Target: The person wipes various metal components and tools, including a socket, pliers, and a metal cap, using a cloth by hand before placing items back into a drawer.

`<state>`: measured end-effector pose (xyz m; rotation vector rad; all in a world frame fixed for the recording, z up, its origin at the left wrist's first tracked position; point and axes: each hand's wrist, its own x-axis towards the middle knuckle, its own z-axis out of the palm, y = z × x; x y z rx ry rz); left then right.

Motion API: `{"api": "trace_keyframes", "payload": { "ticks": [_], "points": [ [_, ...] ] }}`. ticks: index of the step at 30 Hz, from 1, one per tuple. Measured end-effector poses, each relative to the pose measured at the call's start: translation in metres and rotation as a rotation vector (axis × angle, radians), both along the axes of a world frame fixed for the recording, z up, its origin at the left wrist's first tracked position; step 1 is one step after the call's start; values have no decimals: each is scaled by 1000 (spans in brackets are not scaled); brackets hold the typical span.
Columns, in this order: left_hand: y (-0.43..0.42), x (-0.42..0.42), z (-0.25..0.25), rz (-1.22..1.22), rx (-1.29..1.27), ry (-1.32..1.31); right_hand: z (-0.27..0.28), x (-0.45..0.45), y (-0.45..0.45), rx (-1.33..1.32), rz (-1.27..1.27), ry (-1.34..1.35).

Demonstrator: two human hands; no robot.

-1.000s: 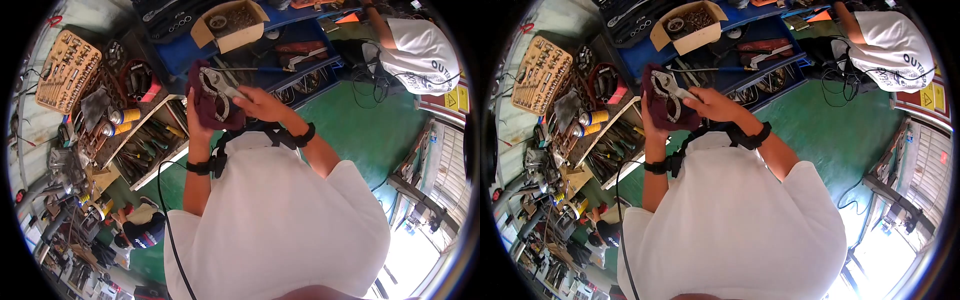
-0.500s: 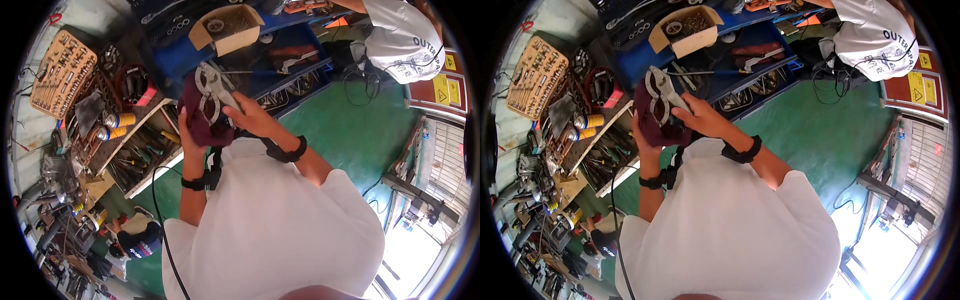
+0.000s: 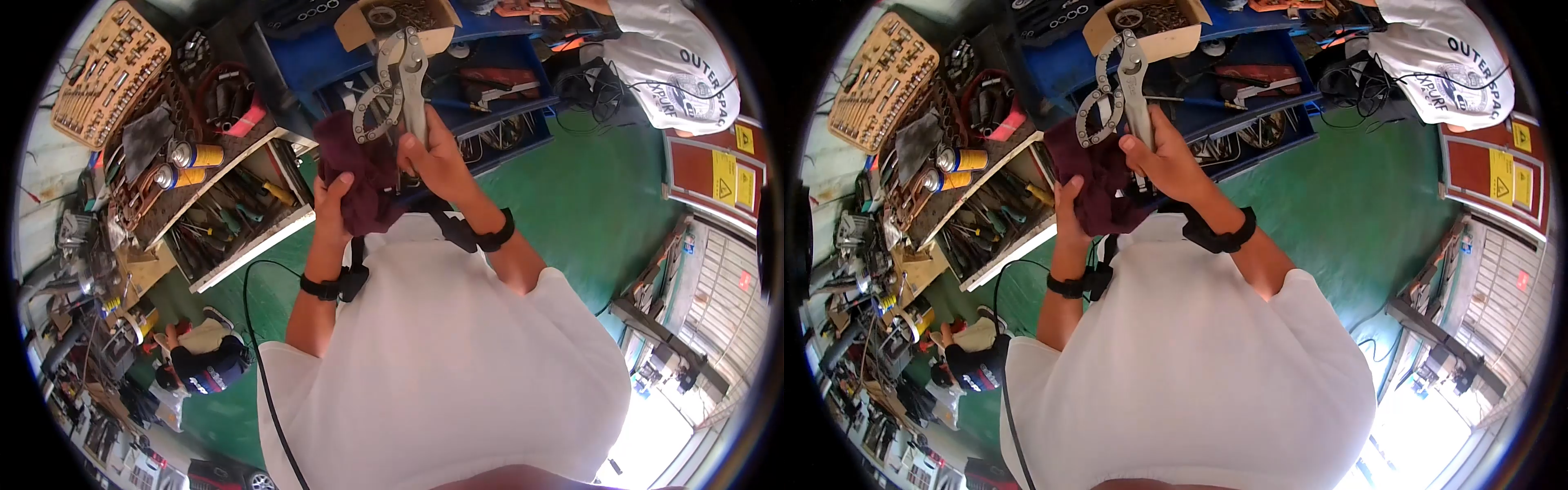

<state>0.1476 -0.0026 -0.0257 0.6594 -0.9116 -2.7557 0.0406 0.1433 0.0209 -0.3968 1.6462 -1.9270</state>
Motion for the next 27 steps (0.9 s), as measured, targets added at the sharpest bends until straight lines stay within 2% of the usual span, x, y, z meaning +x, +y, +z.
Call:
{"api": "trace_keyframes", "payload": {
  "ticks": [2, 4, 6, 8, 10, 11, 13, 16, 19, 20, 21, 24, 26, 27],
  "points": [
    [-4, 1, -20, -2, 37, 13, -6, -8, 5, -20, 50, 37],
    [-8, -4, -8, -20, 61, 26, -8, -14, 7, -54, 82, 76],
    [-6, -8, 12, 124, -1, -33, -8, -20, 12, -121, 168, 169],
    [-12, -2, 16, 91, 76, -41, 0, -23, 18, -146, 204, 152],
    [-16, 12, 8, -180, 422, 353, 5, -25, 22, -170, 256, 129],
    [-18, 13, 7, -173, 414, 351, 6, -25, 22, -203, 239, 98],
    [-23, 6, 16, -428, -107, 195, 7, -30, 24, -251, 223, 65],
    [3, -28, 37, -451, -615, 159, 9, -39, 36, -210, 200, 112],
    [10, -38, 32, -237, -667, 147, 3, -49, 46, -190, 233, 194],
    [11, -42, 30, -176, -687, 151, 1, -49, 52, -111, 226, 255],
    [16, -45, 38, -169, -652, 123, -2, -47, 58, -29, 212, 315],
    [32, -57, 62, -184, -635, 69, -14, -43, 67, -7, 149, 425],
    [33, -58, 54, -264, -738, -37, -16, -46, 74, 2, 121, 477],
    [46, -60, 69, -227, -675, -27, -14, -48, 76, 2, 142, 480]
  ]
}}
